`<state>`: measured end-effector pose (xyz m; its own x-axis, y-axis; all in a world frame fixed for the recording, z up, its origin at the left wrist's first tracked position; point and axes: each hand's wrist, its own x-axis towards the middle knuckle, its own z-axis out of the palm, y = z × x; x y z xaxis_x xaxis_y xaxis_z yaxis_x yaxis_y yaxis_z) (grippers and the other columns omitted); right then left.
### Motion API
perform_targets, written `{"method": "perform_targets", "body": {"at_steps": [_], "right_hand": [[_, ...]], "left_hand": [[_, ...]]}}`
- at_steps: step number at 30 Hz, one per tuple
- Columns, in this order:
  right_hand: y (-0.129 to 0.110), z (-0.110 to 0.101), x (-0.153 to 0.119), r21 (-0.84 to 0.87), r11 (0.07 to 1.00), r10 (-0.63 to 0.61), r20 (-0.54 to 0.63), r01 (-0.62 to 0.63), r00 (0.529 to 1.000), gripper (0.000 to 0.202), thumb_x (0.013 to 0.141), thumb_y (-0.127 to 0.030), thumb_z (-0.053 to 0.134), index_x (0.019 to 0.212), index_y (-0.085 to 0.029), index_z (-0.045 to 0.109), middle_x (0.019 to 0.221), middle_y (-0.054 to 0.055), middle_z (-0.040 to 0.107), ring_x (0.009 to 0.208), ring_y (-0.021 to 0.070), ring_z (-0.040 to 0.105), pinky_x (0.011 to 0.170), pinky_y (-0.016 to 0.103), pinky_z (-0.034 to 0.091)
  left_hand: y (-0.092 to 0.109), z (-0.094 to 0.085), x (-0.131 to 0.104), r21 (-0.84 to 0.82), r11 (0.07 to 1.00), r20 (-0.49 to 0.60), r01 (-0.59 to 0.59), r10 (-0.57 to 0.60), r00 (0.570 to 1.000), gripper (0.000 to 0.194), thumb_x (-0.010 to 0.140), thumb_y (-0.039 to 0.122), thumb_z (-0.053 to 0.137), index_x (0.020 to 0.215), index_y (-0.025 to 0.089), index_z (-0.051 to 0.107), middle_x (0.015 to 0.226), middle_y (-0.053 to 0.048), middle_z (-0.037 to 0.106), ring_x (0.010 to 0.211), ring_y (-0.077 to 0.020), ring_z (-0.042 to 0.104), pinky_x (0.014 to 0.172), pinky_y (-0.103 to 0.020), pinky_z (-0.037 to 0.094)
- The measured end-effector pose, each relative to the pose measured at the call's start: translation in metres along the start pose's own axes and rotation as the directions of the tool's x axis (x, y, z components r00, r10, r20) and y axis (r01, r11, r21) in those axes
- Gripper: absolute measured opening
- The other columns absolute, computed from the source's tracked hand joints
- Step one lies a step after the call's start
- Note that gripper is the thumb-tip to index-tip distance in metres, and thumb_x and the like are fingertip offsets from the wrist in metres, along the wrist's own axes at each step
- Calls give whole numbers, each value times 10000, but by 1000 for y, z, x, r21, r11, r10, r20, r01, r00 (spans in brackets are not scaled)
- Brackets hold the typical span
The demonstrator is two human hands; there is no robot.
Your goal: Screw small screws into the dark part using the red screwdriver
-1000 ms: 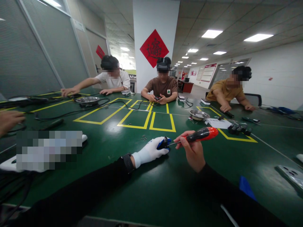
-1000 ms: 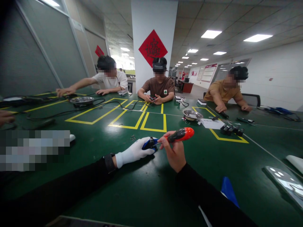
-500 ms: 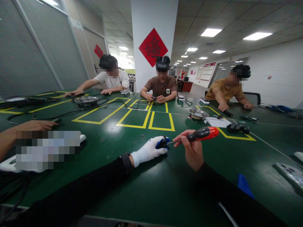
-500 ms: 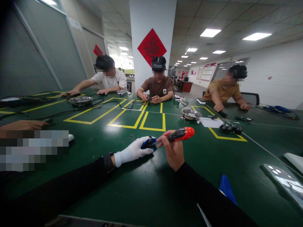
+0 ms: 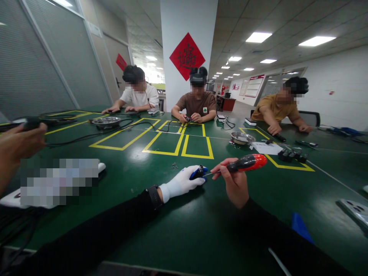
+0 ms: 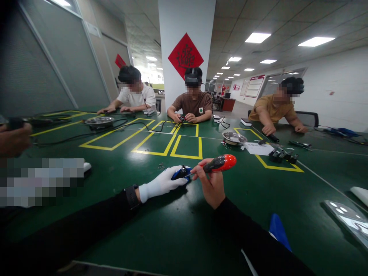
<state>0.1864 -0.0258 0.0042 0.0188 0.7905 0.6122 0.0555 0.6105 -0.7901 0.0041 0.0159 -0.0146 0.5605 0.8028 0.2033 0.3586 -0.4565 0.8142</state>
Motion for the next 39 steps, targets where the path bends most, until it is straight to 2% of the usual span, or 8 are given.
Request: {"method": "perform_targets", "body": {"at_steps": [3, 8, 14, 18, 22, 26, 29, 39], "right_hand": [[0, -1, 0, -49, 999, -16, -14, 15, 1000, 75, 872, -273, 529, 906, -211, 501, 745, -1, 648, 600, 149, 615, 619, 321, 500], [-12, 3, 4, -117, 989, -94, -15, 91, 995, 45, 839, -230, 574, 818, -204, 544, 856, 32, 661, 919, 198, 624, 909, 404, 448], [-18, 15, -2, 107, 994, 5, 86, -14, 996, 231, 863, -243, 537, 1077, -253, 451, 751, -31, 578, 753, 161, 623, 836, 400, 489], [-18, 16, -7, 69, 997, -37, 125, 28, 991, 288, 878, -243, 495, 1163, -264, 451, 900, 17, 577, 889, 185, 609, 892, 425, 469], [-21, 10, -3, -83, 990, -105, 151, 118, 983, 160, 878, -223, 491, 1028, -239, 543, 1071, 64, 587, 1075, 221, 552, 911, 424, 455], [-19, 0, 2, -292, 929, -189, 161, 229, 969, 68, 825, -217, 578, 889, -226, 558, 961, 47, 630, 930, 215, 599, 858, 408, 467], [-16, -2, 0, -391, 894, -176, 144, 219, 974, 75, 812, -243, 600, 870, -212, 565, 864, 37, 622, 776, 186, 608, 762, 364, 490], [-14, 4, -6, -305, 949, -76, 36, 83, 996, 123, 842, -271, 574, 924, -192, 529, 801, 21, 612, 634, 146, 615, 664, 327, 506]], "left_hand": [[-2, 0, 1, -30, 1000, 8, 0, 0, 1000, 318, 791, 400, 571, 991, 154, 604, 857, -31, 636, 712, -157, 577, 691, -269, 454], [-1, 1, -1, -115, 993, 8, 10, -9, 1000, 303, 784, 389, 573, 954, 141, 605, 739, 1, 591, 617, -123, 522, 601, -236, 424], [0, 6, -1, -144, 987, -25, 68, -73, 997, 268, 767, 383, 575, 893, 147, 576, 668, 25, 550, 523, -97, 483, 501, -208, 382], [-1, 6, 0, -64, 997, -44, 50, -52, 998, 249, 760, 373, 574, 861, 145, 569, 690, 18, 571, 544, -106, 506, 537, -222, 414], [-3, 5, 0, 18, 1000, -41, 26, -25, 999, 295, 735, 335, 596, 964, 149, 583, 718, 4, 606, 599, -136, 545, 595, -253, 452], [-5, 5, -1, 41, 999, -42, -3, 5, 999, 280, 746, 324, 591, 973, 161, 590, 778, -11, 632, 682, -158, 580, 672, -276, 472], [-4, 4, -1, 57, 998, -51, -18, 21, 998, 266, 750, 320, 588, 962, 160, 595, 827, -22, 639, 725, -166, 587, 701, -282, 472], [-1, 5, -3, 55, 998, -56, 1, 3, 998, 292, 753, 322, 591, 991, 152, 589, 802, -16, 635, 637, -143, 569, 610, -250, 447]]}}
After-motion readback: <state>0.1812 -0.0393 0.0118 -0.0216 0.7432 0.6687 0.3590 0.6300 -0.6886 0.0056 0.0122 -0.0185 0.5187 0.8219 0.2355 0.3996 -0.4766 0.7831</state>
